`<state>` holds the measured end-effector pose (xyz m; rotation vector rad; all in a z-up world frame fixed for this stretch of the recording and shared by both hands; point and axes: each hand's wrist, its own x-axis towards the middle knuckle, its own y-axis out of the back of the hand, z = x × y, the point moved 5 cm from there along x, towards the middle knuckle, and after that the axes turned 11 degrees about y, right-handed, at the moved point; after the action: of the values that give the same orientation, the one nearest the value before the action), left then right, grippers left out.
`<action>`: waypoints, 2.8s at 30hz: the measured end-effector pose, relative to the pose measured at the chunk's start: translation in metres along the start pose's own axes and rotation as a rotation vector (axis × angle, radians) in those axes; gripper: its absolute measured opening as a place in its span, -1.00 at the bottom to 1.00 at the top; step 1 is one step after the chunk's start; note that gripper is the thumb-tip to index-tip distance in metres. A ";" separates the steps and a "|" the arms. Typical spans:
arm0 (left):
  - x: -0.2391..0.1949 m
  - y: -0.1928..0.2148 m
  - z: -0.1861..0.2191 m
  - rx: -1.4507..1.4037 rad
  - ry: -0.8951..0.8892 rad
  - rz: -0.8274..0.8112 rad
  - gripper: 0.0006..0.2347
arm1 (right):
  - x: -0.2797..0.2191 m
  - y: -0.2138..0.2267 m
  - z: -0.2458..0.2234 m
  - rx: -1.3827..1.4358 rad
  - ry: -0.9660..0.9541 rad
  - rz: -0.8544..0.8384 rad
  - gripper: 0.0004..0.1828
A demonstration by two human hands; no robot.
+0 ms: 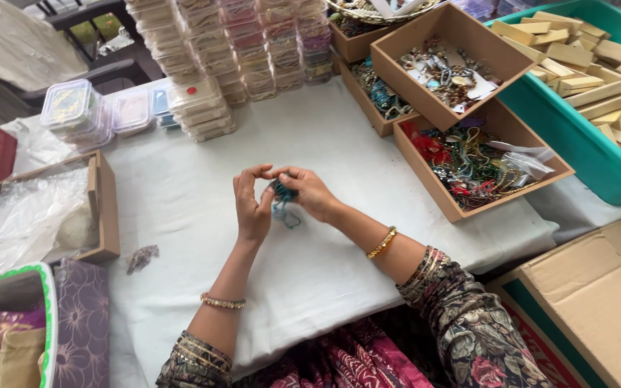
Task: The person picks up a turquoise beaded bracelet from a box, places it into a small clear plastic bag, and then puts the bag into a beige cloth pouch. They then place the pouch into a small plastic container and stack it. Next, they pick up a green beaded bracelet, place it into a plastic bag, and put it into a beige cloth pouch.
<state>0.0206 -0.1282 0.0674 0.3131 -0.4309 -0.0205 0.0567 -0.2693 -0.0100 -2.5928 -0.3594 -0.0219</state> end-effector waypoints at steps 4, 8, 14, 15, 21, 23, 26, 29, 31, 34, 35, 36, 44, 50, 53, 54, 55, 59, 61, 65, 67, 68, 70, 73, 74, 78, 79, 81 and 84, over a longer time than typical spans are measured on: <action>0.007 0.011 -0.021 -0.017 0.086 0.077 -0.70 | 0.001 0.002 -0.015 -0.233 0.148 -0.050 -0.73; 0.013 0.020 -0.037 -0.098 0.156 0.128 -0.77 | -0.005 -0.015 -0.033 -0.754 0.248 -0.169 -0.62; 0.017 0.027 -0.048 -0.119 0.154 0.182 -0.81 | -0.002 -0.001 -0.042 -1.123 0.379 -0.116 -0.49; 0.018 0.027 -0.049 -0.130 0.153 0.182 -0.80 | -0.001 0.000 -0.042 -1.281 0.469 -0.163 -0.46; 0.018 0.028 -0.050 -0.187 0.182 0.168 -0.79 | -0.037 -0.061 -0.038 -1.526 0.224 -0.859 -0.11; 0.019 0.028 -0.052 -0.160 0.186 0.175 -0.79 | -0.039 -0.056 -0.037 -1.593 0.258 -0.774 -0.26; 0.018 0.027 -0.052 -0.126 0.209 0.171 -0.79 | -0.039 -0.056 -0.045 -1.732 0.266 -0.572 -0.55; 0.018 0.017 -0.066 -0.198 0.277 0.118 -0.81 | -0.035 -0.055 -0.055 -1.756 0.270 -0.420 -0.73; 0.016 0.004 -0.082 -0.283 0.329 0.082 -0.82 | -0.031 -0.052 -0.061 -1.711 0.297 -0.392 -0.76; 0.009 -0.020 -0.098 -0.519 0.394 -0.063 -0.80 | -0.029 -0.049 -0.072 -1.503 0.369 -0.299 -0.76; 0.005 -0.030 -0.100 -0.689 0.514 -0.153 -0.74 | -0.029 -0.050 -0.078 -1.376 0.468 -0.259 -0.76; 0.000 -0.041 -0.101 -0.860 0.632 -0.244 -0.68 | -0.029 -0.051 -0.084 -1.246 0.562 -0.222 -0.75; -0.015 -0.035 -0.049 -1.065 0.947 -0.343 -0.50 | -0.041 -0.078 -0.085 -1.308 0.835 -0.336 -0.67; -0.005 -0.022 -0.077 -1.078 0.822 -0.072 -0.59 | -0.028 -0.052 -0.072 -1.070 0.659 -0.083 -0.71; -0.002 -0.014 -0.075 -1.107 0.764 0.022 -0.65 | -0.016 -0.031 -0.040 -0.648 0.350 0.021 -0.68; -0.001 -0.012 -0.075 -1.128 0.751 0.048 -0.68 | -0.014 -0.027 -0.026 -0.490 0.235 0.021 -0.63; -0.002 -0.012 -0.074 -1.127 0.750 0.050 -0.68 | -0.015 -0.032 -0.025 -0.489 0.235 0.020 -0.63; -0.001 -0.007 -0.054 -1.100 0.638 0.030 -0.67 | -0.022 -0.044 -0.006 -0.125 -0.031 -0.015 -0.54; -0.003 -0.006 -0.044 -1.096 0.598 0.006 -0.65 | -0.024 -0.048 -0.005 -0.068 -0.057 -0.020 -0.51; -0.003 -0.008 -0.037 -0.841 0.439 -0.042 -0.63 | -0.030 -0.060 -0.009 0.017 -0.137 -0.029 -0.50; -0.004 -0.012 -0.035 -0.688 0.373 -0.084 -0.64 | -0.030 -0.056 -0.005 0.027 -0.156 -0.005 -0.48; -0.004 -0.010 -0.029 -0.527 0.219 -0.053 -0.62 | -0.027 -0.049 -0.002 0.038 -0.131 0.029 -0.49; -0.006 -0.008 -0.018 -0.362 0.065 -0.029 -0.60 | -0.024 -0.040 0.003 0.054 -0.103 0.065 -0.50; -0.006 -0.006 -0.010 -0.358 0.053 -0.011 -0.63 | -0.025 -0.043 -0.003 0.091 -0.075 0.082 -0.49; -0.005 -0.003 -0.015 -0.375 0.155 0.050 -0.65 | -0.028 -0.047 -0.010 0.106 -0.073 0.112 -0.49; -0.006 -0.018 -0.066 -0.699 0.529 0.114 -0.66 | -0.028 -0.041 -0.016 0.103 0.019 0.190 -0.57; -0.008 -0.022 -0.072 -0.699 0.529 0.113 -0.66 | -0.025 -0.033 -0.008 0.103 0.019 0.191 -0.57; -0.015 -0.048 -0.087 -1.079 0.777 -0.122 -0.60 | -0.017 -0.018 -0.007 0.081 0.268 0.137 -0.73; -0.025 -0.061 -0.083 -1.131 0.934 -0.217 -0.64 | -0.024 -0.035 -0.019 -0.011 0.262 0.081 -0.70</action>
<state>0.0356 -0.1593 -0.0326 -0.7450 0.5710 -0.3061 0.0254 -0.2556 0.0222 -2.5710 -0.1589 -0.3320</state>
